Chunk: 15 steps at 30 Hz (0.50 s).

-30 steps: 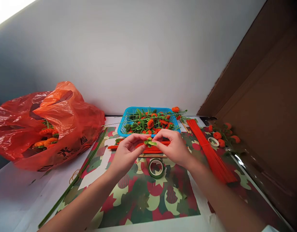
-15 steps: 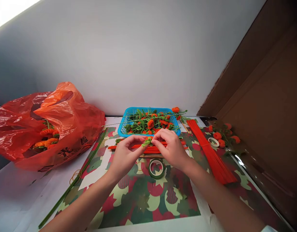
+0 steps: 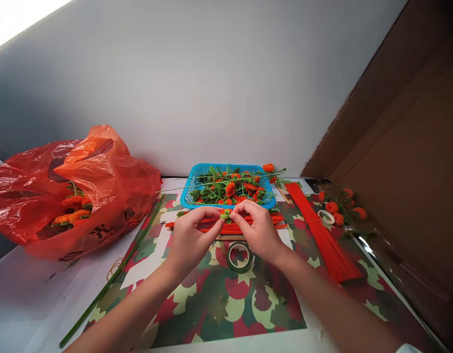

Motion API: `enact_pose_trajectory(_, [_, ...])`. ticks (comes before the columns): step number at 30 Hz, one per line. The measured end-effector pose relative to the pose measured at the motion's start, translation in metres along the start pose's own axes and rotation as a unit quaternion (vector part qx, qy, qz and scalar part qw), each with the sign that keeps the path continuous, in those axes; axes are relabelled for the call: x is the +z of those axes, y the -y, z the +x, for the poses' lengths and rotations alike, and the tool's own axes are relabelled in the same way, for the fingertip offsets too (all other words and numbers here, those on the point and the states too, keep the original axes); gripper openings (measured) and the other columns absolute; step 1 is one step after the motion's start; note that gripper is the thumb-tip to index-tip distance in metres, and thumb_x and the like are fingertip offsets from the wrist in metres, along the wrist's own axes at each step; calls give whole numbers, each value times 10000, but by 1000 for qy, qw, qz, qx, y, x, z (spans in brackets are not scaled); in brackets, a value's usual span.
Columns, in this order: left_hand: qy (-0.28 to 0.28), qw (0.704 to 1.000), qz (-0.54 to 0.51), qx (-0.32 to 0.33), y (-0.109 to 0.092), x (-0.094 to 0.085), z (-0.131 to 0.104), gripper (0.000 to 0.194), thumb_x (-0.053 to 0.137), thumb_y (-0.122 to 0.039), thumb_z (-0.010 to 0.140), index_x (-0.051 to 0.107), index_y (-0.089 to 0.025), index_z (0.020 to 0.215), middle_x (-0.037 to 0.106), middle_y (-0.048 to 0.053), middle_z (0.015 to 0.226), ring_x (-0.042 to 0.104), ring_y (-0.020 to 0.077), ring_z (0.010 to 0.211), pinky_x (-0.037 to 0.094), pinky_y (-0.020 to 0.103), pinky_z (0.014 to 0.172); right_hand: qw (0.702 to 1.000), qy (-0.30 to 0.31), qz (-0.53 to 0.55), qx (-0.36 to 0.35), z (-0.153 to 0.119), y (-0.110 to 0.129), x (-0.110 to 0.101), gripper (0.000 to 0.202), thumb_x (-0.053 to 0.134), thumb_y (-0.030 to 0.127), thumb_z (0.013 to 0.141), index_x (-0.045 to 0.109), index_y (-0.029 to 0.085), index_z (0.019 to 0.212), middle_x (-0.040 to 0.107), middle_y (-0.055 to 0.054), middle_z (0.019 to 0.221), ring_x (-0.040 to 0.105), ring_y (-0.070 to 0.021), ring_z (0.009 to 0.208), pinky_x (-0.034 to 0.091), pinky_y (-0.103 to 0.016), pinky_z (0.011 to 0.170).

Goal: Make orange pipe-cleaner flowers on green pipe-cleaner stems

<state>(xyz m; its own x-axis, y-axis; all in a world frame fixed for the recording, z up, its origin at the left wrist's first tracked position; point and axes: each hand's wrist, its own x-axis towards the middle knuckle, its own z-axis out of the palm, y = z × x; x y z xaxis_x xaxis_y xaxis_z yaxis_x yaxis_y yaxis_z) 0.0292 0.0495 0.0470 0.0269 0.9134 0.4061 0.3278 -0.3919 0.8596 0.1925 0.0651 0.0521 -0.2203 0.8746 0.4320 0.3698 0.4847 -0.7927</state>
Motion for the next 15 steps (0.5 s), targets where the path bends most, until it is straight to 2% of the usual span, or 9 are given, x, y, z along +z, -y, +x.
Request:
enact_pose_trajectory(3, [-19, 997, 52, 59, 0, 0, -1, 66, 645, -202, 785, 679, -148, 770, 728, 77, 852, 695, 181, 776, 606, 284, 696, 1000, 2, 21, 16, 0, 0, 1, 149, 535, 202, 877, 547, 186, 729, 581, -6, 758, 539, -138, 746, 408, -237, 671])
enact_pose_trajectory(5, [-25, 996, 56, 64, 0, 0, -1, 67, 652, -208, 778, 671, -152, 746, 728, 84, 878, 695, 193, 811, 603, 300, 715, 999, 2, 28, 19, -1, 1, 1, 151, 532, 207, 878, 549, 186, 729, 579, -6, 761, 538, -139, 752, 410, -239, 676])
enact_pose_trajectory(8, [-9, 999, -39, -29, -1, 0, 0, 107, 670, -261, 774, 644, -158, 762, 714, 102, 1012, 693, 215, 881, 604, 313, 719, 999, -15, 37, 13, -2, 0, 2, 157, 531, 212, 878, 552, 184, 725, 576, -6, 760, 537, -138, 756, 412, -245, 687])
enact_pose_trajectory(11, [16, 982, -140, -125, -1, 1, 3, 177, 716, -305, 739, 628, -155, 777, 707, 108, 1050, 692, 227, 908, 600, 310, 729, 998, -39, 53, 13, -3, -1, 5, 148, 543, 222, 869, 566, 182, 729, 581, -4, 761, 538, -135, 754, 415, -247, 699])
enact_pose_trajectory(15, [6, 980, -154, -124, -1, 2, 3, 212, 737, -284, 721, 665, -152, 870, 720, 87, 980, 698, 206, 877, 592, 293, 760, 993, -28, 97, 67, -3, -2, 6, 152, 559, 268, 858, 594, 177, 742, 594, -2, 753, 539, -129, 730, 422, -245, 693])
